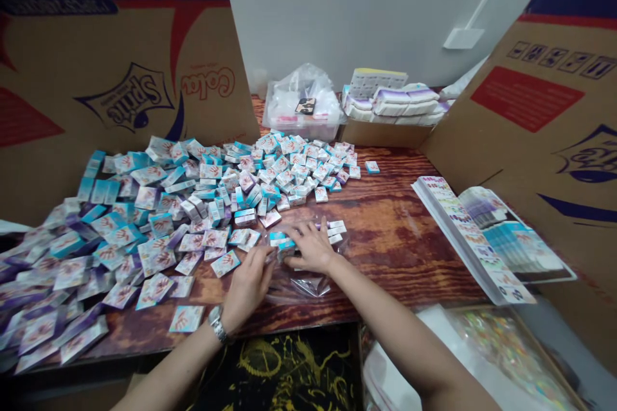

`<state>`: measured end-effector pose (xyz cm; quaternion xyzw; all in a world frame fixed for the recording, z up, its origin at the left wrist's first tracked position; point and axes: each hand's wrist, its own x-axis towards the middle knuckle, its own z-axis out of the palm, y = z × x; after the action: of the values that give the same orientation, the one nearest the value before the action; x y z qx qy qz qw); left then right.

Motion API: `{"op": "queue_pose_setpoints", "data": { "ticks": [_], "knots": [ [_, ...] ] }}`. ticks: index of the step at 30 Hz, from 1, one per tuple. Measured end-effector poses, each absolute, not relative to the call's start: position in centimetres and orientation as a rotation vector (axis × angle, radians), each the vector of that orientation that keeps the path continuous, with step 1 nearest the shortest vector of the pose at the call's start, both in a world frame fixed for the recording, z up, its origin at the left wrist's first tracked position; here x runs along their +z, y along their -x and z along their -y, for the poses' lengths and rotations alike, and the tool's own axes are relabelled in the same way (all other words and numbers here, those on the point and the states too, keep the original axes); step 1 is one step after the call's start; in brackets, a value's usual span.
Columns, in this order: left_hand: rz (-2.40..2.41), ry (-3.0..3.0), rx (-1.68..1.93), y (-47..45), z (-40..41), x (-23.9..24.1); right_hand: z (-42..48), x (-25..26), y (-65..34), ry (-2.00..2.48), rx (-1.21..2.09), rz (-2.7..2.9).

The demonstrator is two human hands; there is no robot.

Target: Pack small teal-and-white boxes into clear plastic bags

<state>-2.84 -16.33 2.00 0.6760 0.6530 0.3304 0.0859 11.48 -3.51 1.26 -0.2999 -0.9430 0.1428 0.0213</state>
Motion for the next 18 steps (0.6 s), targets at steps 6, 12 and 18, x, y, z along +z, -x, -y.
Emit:
{"op": "queue_pose_setpoints", "data": {
  "ticks": [6,12,18],
  "knots": [
    [-1.964,-2.047,1.007,2.6,16.9,2.0,3.7,1.3,-11.0,1.003,0.418,2.946],
    [-2.103,-2.345,0.244,2.5,16.5,2.5,3.7,0.7,-11.1,0.965,0.410,2.963],
    [-2.113,-2.503,0.040,2.3,15.6,2.5,3.8,0.3,-11.3,0.966,0.368,2.967]
  ]
}}
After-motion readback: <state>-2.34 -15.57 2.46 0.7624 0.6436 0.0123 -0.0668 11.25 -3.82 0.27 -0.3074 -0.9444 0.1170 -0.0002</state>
